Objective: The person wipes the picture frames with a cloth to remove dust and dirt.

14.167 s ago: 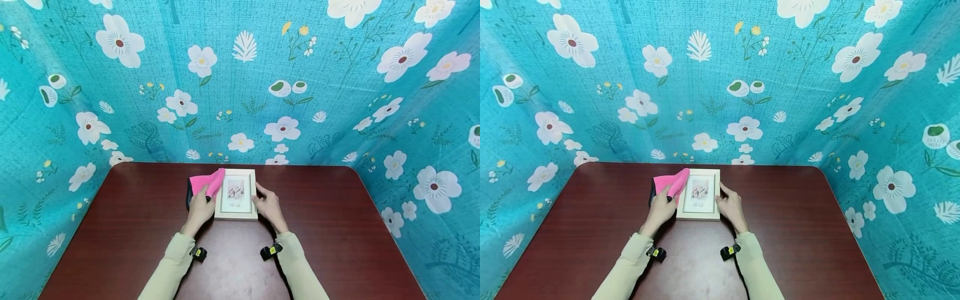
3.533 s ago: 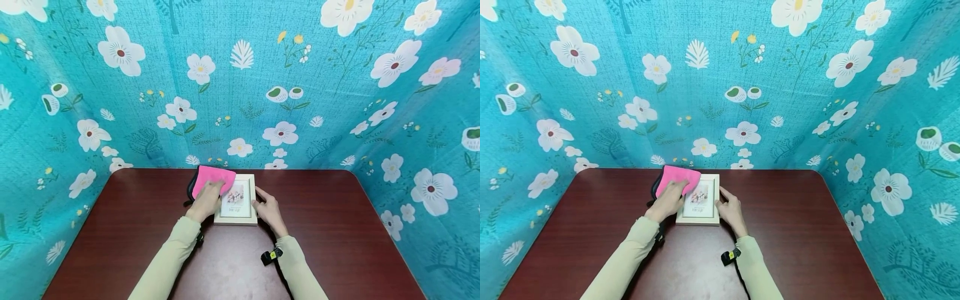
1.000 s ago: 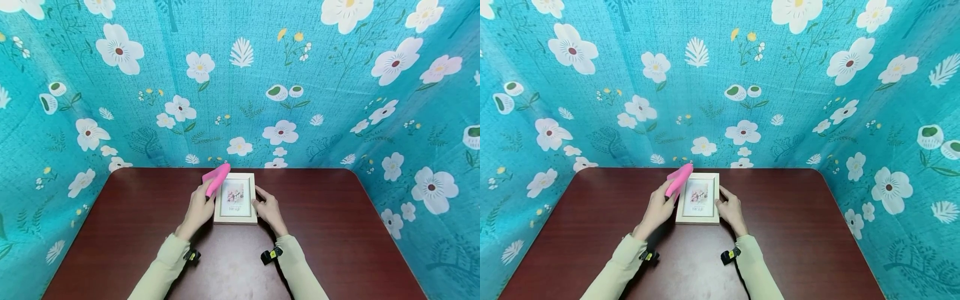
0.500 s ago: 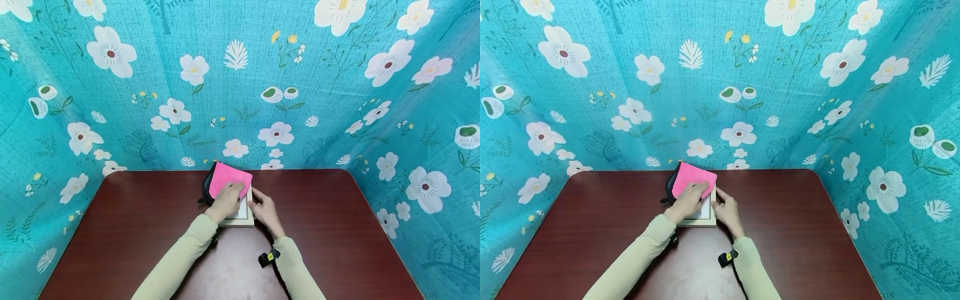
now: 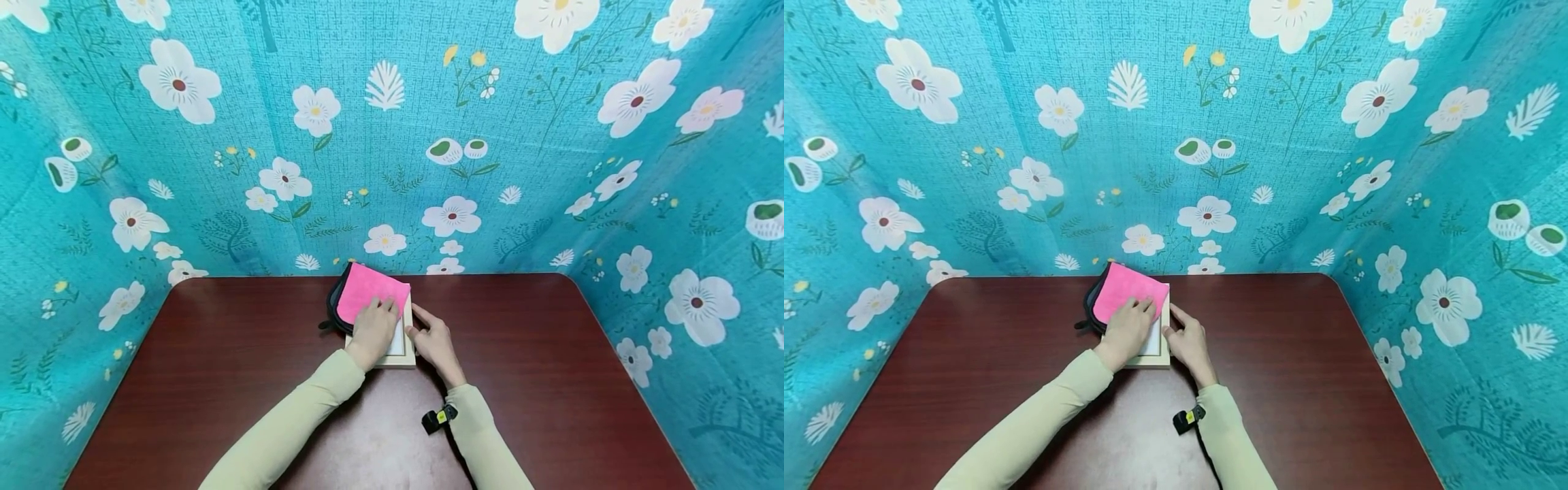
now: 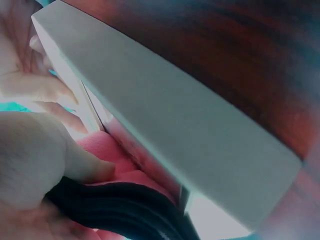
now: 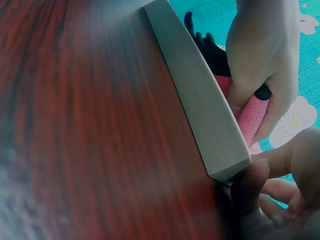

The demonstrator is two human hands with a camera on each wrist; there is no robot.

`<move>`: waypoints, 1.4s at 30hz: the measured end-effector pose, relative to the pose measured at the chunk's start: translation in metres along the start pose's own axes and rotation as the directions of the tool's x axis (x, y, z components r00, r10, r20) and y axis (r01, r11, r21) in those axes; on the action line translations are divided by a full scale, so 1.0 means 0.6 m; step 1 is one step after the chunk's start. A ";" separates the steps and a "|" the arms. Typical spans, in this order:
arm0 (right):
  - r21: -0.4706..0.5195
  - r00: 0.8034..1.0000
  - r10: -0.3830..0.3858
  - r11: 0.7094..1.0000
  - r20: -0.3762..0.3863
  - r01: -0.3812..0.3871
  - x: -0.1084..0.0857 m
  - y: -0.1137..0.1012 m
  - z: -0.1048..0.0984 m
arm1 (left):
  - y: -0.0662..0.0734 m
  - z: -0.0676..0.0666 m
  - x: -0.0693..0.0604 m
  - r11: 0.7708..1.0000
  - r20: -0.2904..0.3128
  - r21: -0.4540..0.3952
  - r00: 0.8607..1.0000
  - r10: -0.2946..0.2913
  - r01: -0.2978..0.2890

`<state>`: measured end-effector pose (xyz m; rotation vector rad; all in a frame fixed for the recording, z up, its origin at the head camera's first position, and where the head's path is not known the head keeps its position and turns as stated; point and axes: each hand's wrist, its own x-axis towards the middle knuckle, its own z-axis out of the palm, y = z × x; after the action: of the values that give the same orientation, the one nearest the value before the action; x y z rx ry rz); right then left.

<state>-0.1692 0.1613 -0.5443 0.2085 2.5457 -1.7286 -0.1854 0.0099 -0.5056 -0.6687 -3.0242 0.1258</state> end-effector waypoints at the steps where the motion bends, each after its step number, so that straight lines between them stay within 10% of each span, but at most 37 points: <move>1: -0.001 1.000 -0.004 1.000 -0.001 0.004 0.000 0.000 0.000 | 0.001 0.001 0.001 1.000 0.008 0.014 1.000 -0.002 0.002; 14: -0.006 1.000 -0.014 1.000 0.006 0.014 0.002 -0.001 -0.002 | -0.008 0.000 -0.003 0.992 0.084 0.124 0.996 -0.022 0.012; 29: -0.003 1.000 -0.006 1.000 0.001 0.006 0.004 0.001 -0.005 | -0.038 0.001 -0.018 0.967 0.008 0.252 0.999 -0.049 0.046; 37: -0.028 1.000 -0.002 1.000 0.005 0.002 0.001 0.002 0.001 | -0.062 -0.004 -0.033 0.993 -0.075 -0.009 0.991 -0.115 0.115; 42: -0.022 1.000 -0.002 1.000 -0.004 0.002 -0.001 0.003 0.002 | -0.068 -0.008 -0.029 0.929 -0.197 -0.357 0.965 -0.173 0.094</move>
<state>-0.1681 0.1608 -0.5461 0.2080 2.5670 -1.7023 -0.1864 -0.0340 -0.4978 -0.4503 -2.8777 -0.4648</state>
